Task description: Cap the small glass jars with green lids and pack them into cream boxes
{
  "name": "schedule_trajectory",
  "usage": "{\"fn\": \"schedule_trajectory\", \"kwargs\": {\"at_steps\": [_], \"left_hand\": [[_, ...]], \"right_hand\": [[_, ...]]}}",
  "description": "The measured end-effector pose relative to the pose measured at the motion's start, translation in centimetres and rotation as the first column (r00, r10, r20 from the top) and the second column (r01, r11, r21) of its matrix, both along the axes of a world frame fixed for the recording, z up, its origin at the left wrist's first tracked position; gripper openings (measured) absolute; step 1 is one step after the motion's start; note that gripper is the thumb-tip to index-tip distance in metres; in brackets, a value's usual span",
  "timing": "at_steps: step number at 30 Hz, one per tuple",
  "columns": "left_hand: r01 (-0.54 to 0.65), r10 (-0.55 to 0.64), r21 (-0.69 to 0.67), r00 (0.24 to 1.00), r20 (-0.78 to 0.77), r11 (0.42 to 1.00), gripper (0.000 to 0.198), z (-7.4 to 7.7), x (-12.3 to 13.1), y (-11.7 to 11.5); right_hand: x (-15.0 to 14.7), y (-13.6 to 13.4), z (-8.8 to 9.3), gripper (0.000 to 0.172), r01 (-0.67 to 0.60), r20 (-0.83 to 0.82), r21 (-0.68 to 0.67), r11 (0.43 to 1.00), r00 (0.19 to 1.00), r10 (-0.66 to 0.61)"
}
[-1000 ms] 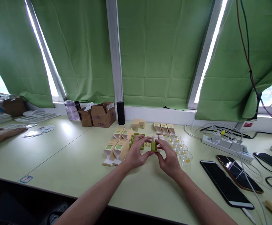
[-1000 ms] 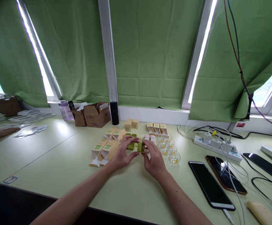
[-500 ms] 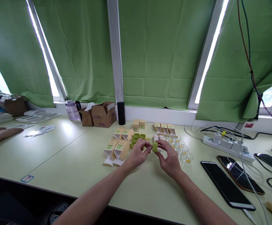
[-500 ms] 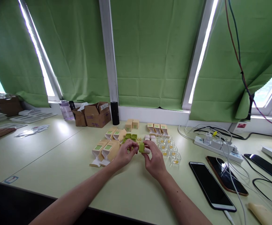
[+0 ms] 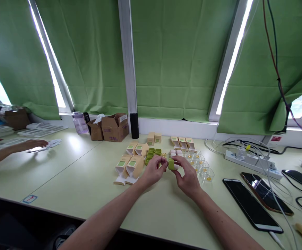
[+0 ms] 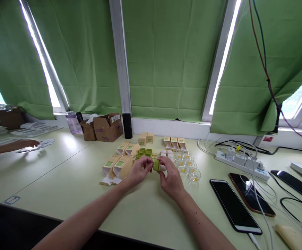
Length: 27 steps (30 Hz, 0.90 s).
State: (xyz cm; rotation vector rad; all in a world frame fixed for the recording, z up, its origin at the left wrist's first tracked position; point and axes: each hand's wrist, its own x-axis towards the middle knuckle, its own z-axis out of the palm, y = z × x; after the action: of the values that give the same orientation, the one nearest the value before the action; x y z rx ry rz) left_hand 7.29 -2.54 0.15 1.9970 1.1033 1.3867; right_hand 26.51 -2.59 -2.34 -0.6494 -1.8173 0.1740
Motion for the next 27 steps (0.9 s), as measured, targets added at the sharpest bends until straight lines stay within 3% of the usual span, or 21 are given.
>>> {"fn": "schedule_trajectory", "kwargs": {"at_steps": [27], "left_hand": [[0.029, -0.020, -0.118, 0.997, 0.075, 0.993, 0.021, 0.54, 0.05, -0.34]], "right_hand": [[-0.12, 0.04, 0.03, 0.038, 0.006, 0.002, -0.034, 0.999, 1.000, -0.005]]}}
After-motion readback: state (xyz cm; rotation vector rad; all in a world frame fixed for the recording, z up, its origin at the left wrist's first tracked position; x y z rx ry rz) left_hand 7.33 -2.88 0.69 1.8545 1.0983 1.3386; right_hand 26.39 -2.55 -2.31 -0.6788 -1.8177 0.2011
